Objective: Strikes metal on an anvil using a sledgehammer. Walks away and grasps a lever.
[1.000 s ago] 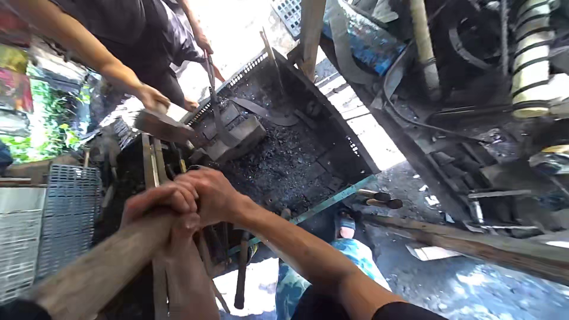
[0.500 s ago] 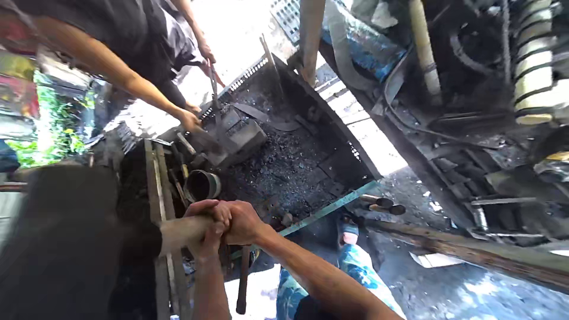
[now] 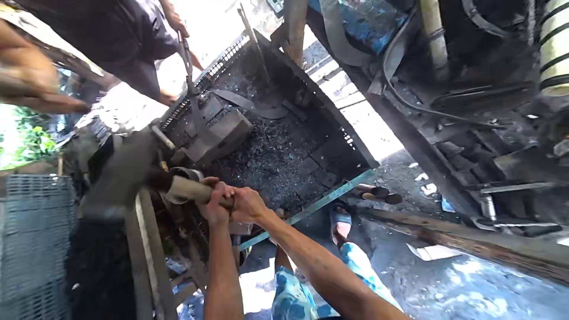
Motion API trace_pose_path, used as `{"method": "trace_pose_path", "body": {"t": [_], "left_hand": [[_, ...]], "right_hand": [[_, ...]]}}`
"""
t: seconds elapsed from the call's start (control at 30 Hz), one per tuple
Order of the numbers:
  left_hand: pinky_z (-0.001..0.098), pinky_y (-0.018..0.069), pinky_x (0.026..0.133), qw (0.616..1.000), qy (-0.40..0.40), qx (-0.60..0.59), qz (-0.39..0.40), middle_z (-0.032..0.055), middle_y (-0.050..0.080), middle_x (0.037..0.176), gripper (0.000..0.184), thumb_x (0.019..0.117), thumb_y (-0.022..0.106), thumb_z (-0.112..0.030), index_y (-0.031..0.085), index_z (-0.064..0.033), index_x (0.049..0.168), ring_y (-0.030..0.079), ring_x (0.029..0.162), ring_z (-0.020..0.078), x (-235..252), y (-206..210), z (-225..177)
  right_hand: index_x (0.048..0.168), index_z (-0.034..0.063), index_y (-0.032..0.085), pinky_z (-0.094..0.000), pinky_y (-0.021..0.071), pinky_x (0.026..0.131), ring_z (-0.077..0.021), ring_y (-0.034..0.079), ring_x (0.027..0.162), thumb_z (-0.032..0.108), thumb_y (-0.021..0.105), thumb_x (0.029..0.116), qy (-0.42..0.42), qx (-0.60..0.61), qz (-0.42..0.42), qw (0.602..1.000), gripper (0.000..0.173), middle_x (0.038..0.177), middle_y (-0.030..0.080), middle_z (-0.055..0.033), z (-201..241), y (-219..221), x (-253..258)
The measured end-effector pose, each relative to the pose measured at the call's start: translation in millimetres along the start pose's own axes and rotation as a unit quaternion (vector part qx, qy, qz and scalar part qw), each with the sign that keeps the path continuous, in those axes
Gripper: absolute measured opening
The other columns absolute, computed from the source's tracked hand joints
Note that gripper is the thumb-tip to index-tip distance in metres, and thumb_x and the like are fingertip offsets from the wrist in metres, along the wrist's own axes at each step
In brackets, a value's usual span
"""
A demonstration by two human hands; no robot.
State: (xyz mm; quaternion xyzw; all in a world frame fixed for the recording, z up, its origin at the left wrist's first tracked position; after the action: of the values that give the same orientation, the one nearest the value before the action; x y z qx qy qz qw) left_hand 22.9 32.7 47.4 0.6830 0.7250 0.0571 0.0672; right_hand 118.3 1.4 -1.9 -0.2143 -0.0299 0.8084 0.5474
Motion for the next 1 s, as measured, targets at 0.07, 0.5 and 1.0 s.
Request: {"method": "trace_pose_path", "body": {"t": [0.07, 0.5, 1.0], "left_hand": [[0.0387, 0.0563, 0.062, 0.991, 0.118, -0.003, 0.067, 0.0061, 0.062, 0.069, 0.028, 0.0895, 0.074, -0.015, 0.064, -0.0066, 0.114, 0.060, 0.059, 0.0189, -25, 26, -116], [0.0319, 0.0592, 0.065, 0.988, 0.010, 0.156, 0.002, 0.0003, 0.069, 0.084, 0.029, 0.0914, 0.074, -0.022, 0.066, -0.0065, 0.115, 0.065, 0.068, 0.0109, 33, -1, 29], [0.0348, 0.0598, 0.075, 0.915, 0.327, 0.110, 0.209, -0.0032, 0.070, 0.081, 0.038, 0.0886, 0.077, -0.040, 0.067, -0.0152, 0.115, 0.068, 0.073, 0.0127, 2, 70, -281]], "right_hand": [[0.106, 0.0172, 0.070, -0.0558, 0.0581, 0.072, -0.0244, 0.073, 0.087, 0.049, 0.080, 0.0692, -0.143, -0.006, -0.055, 0.988, 0.049, 0.092, 0.075, -0.0040, 91, -23, -32], [0.108, 0.0173, 0.071, -0.0570, 0.0586, 0.075, -0.0253, 0.071, 0.086, 0.042, 0.079, 0.0789, -0.004, 0.090, -0.047, 0.995, 0.039, 0.092, 0.073, -0.0068, -26, 8, 41], [0.094, 0.0100, 0.071, -0.0468, 0.0560, 0.069, -0.0210, 0.069, 0.081, 0.030, 0.089, 0.0583, -0.414, 0.026, -0.192, 0.889, 0.044, 0.086, 0.071, -0.0038, 262, -99, -25]]}}
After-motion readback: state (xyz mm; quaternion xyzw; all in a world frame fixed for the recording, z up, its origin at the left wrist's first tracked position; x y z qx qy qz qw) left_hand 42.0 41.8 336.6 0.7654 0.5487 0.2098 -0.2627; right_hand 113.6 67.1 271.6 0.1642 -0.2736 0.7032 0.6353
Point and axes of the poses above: each hand's wrist, its own x-axis towards the middle knuckle, its own y-axis out of the palm, z = x × y, the point moved 8 cm from there along x, towards the middle knuckle
